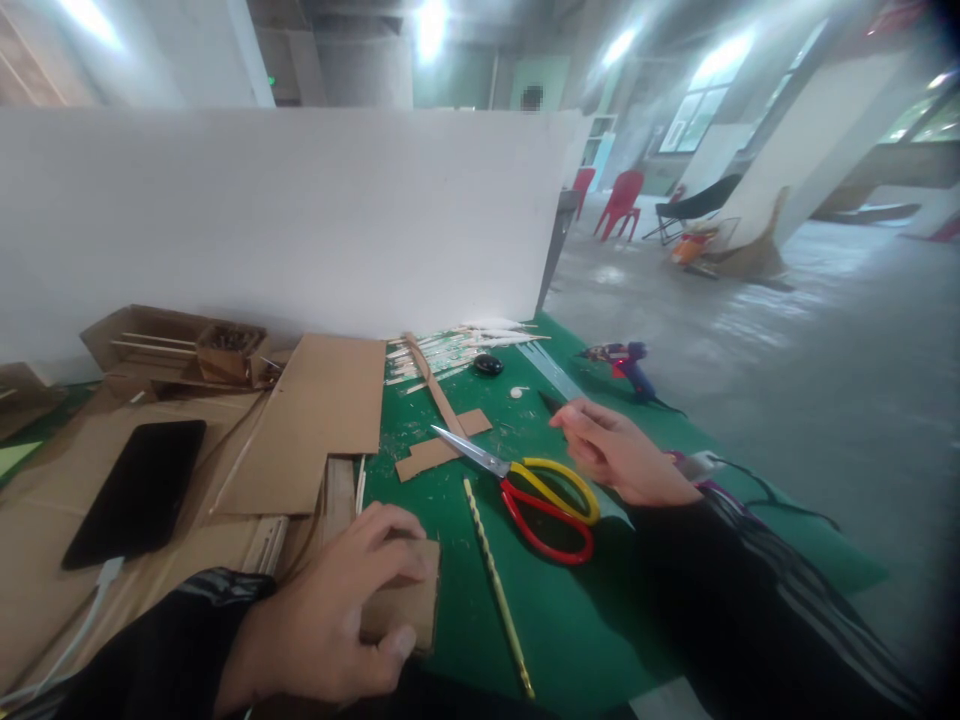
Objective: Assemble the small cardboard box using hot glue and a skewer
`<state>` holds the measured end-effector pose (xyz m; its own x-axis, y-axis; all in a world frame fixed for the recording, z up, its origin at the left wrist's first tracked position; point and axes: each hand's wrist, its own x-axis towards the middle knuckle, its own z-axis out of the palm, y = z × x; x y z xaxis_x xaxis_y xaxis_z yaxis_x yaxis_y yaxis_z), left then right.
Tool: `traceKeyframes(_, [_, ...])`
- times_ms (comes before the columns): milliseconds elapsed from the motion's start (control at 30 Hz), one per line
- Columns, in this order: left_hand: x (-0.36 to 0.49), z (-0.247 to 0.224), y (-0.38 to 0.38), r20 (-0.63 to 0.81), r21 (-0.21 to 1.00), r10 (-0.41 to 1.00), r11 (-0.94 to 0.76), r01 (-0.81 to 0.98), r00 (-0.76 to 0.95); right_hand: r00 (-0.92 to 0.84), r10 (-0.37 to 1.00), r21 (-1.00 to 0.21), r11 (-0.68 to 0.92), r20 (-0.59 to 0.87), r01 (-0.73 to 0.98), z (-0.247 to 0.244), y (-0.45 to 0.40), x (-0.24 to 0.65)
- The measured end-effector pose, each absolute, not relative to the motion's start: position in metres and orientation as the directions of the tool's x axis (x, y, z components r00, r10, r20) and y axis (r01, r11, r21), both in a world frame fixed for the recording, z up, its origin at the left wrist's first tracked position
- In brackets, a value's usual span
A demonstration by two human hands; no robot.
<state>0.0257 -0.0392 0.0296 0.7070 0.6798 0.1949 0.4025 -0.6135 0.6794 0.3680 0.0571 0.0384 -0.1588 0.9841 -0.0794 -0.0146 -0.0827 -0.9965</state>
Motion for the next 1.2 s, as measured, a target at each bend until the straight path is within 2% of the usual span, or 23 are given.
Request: traceKeyframes(1200, [0.0268,0.0291,-0.0389,0.189,0.692,0.676,-0.606,0.392,0.712,-0.114,0.992,-0.997,-0.067,-0.062,-0.042,0.0376,0.0570,0.3676])
